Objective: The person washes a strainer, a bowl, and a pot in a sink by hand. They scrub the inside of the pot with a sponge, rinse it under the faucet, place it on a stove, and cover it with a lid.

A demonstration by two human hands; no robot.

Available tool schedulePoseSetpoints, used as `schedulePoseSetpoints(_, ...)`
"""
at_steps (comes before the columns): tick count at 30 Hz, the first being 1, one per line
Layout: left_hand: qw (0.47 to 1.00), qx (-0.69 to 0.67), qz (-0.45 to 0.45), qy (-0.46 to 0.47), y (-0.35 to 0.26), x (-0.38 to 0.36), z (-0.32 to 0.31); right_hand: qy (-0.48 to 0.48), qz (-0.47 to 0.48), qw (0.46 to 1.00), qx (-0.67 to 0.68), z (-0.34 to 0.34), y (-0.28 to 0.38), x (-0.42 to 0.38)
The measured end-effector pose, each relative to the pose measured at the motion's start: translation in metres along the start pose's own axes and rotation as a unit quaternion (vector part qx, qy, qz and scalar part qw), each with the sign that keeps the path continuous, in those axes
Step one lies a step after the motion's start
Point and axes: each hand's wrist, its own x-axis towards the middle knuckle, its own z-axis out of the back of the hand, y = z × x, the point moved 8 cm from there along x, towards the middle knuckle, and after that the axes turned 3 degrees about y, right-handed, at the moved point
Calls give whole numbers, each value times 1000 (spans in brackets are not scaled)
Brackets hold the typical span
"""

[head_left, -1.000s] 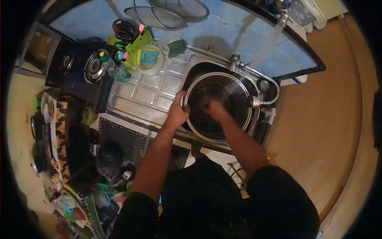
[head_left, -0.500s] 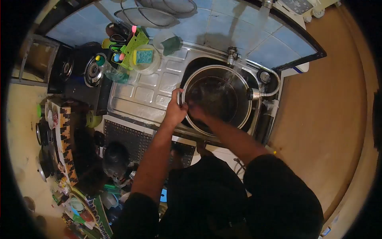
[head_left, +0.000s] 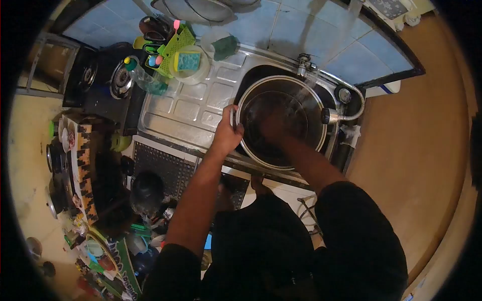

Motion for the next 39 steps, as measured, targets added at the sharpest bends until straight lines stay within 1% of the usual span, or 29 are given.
schedulePoseSetpoints(1,1000,7,14,0,2,-1,0,1,3,1000,1,-14,-2,1)
schedulePoseSetpoints(2,1000,7,16,-2,2,-3,1,-11,87,991,104,-37,3,1)
schedulePoseSetpoints(3,1000,-2,18,1,2,-4,1,-24,168,964,205,-29,12,0)
schedulePoseSetpoints(4,1000,-12,19,3,2,-4,3,-24,170,963,206,-24,2,0)
schedulePoseSetpoints(5,1000,-12,21,0,5,-5,5,12,160,981,112,10,-7,2)
schedulePoseSetpoints(6,1000,-2,5,-5,8,-4,6,48,146,988,15,27,-18,1)
schedulePoseSetpoints(7,1000,7,-12,-10,8,-5,5,50,147,988,13,-2,-36,-6)
schedulePoseSetpoints(8,1000,3,-12,-10,4,-5,5,24,90,994,-55,-55,-68,-11)
schedulePoseSetpoints(10,999,35,38,-2,2,-4,6,-3,35,991,-129,-71,-87,-18)
schedulePoseSetpoints(12,999,23,43,-3,1,-4,6,145,99,961,-212,-67,-57,-50)
schedulePoseSetpoints(13,999,16,49,-3,1,-4,5,148,100,981,-81,-55,-33,-64)
schedulePoseSetpoints(15,999,13,33,-7,-1,-4,5,149,100,982,53,-28,9,-64)
schedulePoseSetpoints(16,1000,14,18,-9,-3,-3,6,216,102,960,146,-23,28,-61)
schedulePoseSetpoints(17,1000,15,19,-8,-3,-3,7,280,102,924,239,-20,41,-63)
schedulePoseSetpoints(18,1000,8,14,-3,-4,-3,7,280,101,924,241,-12,40,-57)
schedulePoseSetpoints(20,1000,1,12,5,-2,-3,6,249,125,950,145,-3,32,-29)
schedulePoseSetpoints(22,999,1,36,14,6,-3,6,177,130,976,-14,-47,-14,-8)
schedulePoseSetpoints(23,999,0,39,13,4,-4,7,144,105,984,6,-34,-40,-4)
schedulePoseSetpoints(25,1000,11,-3,-2,-11,-6,10,113,82,990,22,-21,-81,-8)
schedulePoseSetpoints(26,1000,6,-3,-3,-9,-6,10,111,48,993,-3,-13,-97,-9)
schedulePoseSetpoints(28,999,22,29,-2,-2,-5,9,107,15,994,-33,-1,-108,-21)
schedulePoseSetpoints(29,999,17,28,-5,1,-3,8,177,106,964,-166,28,-76,-43)
schedulePoseSetpoints(30,1000,14,8,-14,2,-3,8,241,193,905,-294,39,-58,-60)
schedulePoseSetpoints(31,1000,12,-12,-23,1,-3,8,241,196,903,-297,39,-58,-59)
schedulePoseSetpoints(32,1000,10,-10,-26,-4,-4,11,278,194,900,-274,33,-58,-62)
schedulePoseSetpoints(34,1000,10,27,-3,-10,-6,11,316,189,896,-248,26,-64,-58)
schedulePoseSetpoints(35,1000,10,27,-2,-11,-6,11,244,195,897,-312,38,-69,-33)
schedulePoseSetpoints(37,999,29,38,0,-10,-7,11,171,195,891,-373,45,-82,-4)
schedulePoseSetpoints(39,1000,16,18,-11,3,-5,7,96,306,893,-317,38,-80,-8)
